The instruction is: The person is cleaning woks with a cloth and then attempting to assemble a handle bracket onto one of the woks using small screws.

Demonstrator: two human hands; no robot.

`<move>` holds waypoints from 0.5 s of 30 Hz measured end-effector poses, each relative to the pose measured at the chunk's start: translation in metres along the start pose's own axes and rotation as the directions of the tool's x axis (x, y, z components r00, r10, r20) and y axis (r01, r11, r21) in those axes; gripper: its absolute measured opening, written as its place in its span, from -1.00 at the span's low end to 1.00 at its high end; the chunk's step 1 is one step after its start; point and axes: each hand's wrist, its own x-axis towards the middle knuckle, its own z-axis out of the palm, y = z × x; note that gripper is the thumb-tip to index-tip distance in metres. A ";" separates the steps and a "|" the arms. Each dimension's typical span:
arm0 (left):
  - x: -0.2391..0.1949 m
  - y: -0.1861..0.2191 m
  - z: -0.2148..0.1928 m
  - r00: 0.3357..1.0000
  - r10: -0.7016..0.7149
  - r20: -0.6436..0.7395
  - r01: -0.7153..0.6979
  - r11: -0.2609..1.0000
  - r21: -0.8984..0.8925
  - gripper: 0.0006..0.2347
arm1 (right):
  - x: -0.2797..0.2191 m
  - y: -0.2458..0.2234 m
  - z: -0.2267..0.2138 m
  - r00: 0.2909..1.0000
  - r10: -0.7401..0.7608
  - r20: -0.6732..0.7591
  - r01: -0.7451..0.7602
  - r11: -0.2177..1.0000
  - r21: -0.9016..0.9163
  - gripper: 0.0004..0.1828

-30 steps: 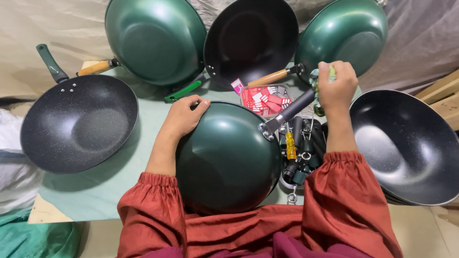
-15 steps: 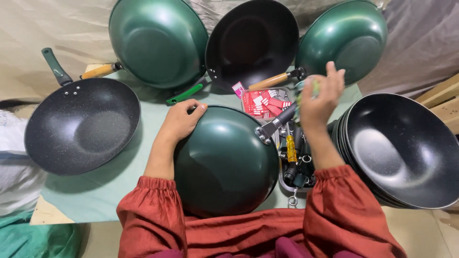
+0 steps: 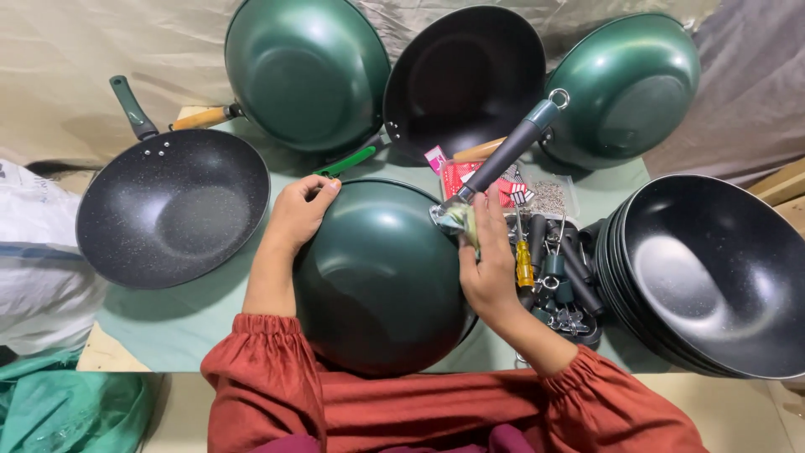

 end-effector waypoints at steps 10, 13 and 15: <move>0.015 -0.039 -0.012 0.997 0.020 -0.069 -0.026 0.995 -0.095 -0.85 | -0.025 0.036 -0.039 0.652 0.592 0.475 -0.757 0.550 0.354 -0.46; 0.017 -0.045 -0.018 0.997 0.046 -0.059 -0.061 0.958 -0.280 -0.89 | -0.033 0.053 -0.042 0.518 0.479 0.709 -0.847 0.402 0.348 -0.44; 0.018 -0.050 -0.021 0.999 0.028 -0.018 -0.033 0.912 -0.408 -0.89 | -0.033 0.048 -0.045 0.534 0.320 0.782 -0.825 0.398 0.400 -0.57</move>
